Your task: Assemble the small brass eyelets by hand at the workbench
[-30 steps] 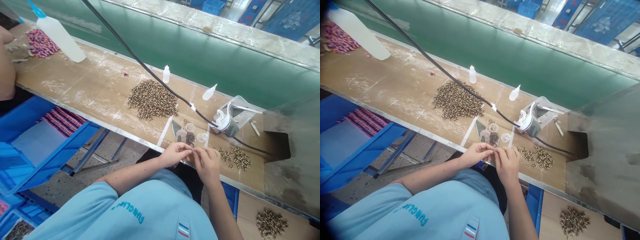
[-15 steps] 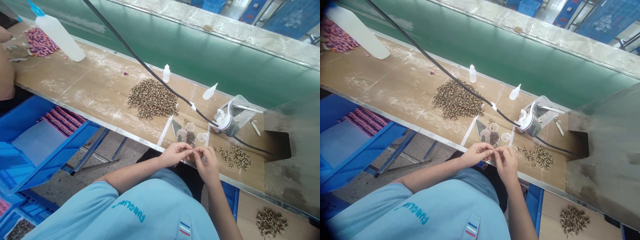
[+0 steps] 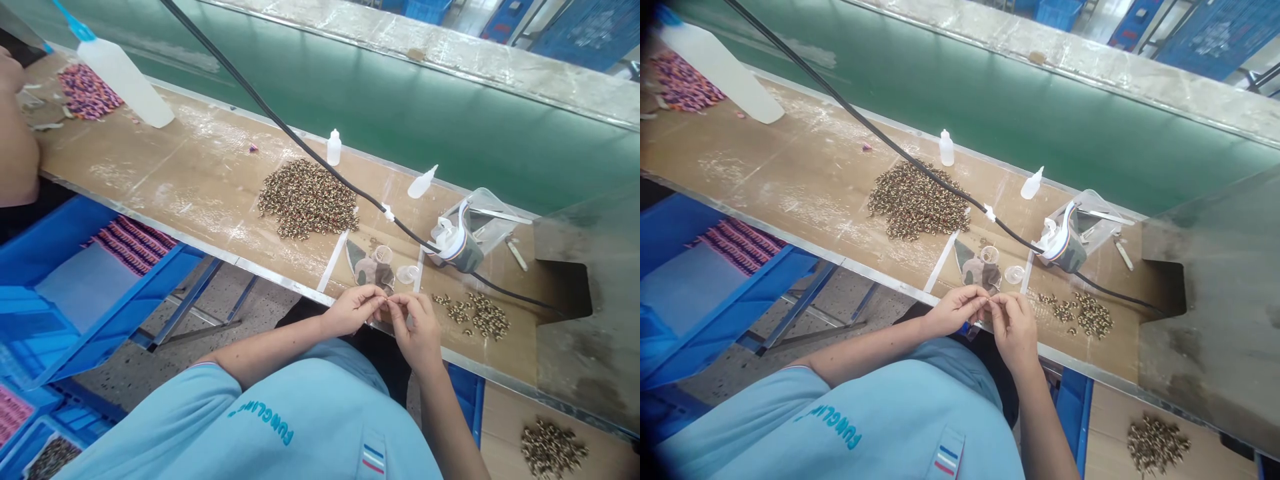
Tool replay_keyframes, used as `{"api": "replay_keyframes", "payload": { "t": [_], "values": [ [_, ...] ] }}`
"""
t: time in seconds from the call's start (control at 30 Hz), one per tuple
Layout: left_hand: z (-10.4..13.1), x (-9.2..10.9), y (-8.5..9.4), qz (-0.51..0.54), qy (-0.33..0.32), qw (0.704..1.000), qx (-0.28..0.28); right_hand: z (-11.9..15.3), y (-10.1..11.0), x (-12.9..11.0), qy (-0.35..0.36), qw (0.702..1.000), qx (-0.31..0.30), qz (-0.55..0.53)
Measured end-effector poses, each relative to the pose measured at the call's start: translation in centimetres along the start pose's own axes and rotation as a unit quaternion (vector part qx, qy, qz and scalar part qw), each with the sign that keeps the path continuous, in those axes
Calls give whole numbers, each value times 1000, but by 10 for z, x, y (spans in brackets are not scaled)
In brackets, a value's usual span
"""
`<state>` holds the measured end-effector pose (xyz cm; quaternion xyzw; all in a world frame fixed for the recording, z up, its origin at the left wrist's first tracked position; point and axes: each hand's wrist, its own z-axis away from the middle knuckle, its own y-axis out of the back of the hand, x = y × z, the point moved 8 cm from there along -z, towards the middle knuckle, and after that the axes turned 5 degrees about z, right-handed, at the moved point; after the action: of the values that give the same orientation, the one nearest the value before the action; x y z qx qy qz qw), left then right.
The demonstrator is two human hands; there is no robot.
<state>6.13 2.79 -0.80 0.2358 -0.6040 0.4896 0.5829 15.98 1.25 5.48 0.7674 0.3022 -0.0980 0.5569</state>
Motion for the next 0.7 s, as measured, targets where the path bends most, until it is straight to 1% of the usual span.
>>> {"api": "replay_keyframes", "payload": {
  "t": [0.23, 0.4, 0.7],
  "values": [
    [1, -2, 1, -3, 7, 1000, 2, 2, 1, 2, -2, 1000, 1, 8],
    [1, -2, 1, -8, 5, 1000, 6, 5, -2, -1, 22, 999, 0, 41],
    [1, -1, 3, -56, -6, 998, 20, 8, -4, -6, 27, 996, 15, 79]
  ]
}}
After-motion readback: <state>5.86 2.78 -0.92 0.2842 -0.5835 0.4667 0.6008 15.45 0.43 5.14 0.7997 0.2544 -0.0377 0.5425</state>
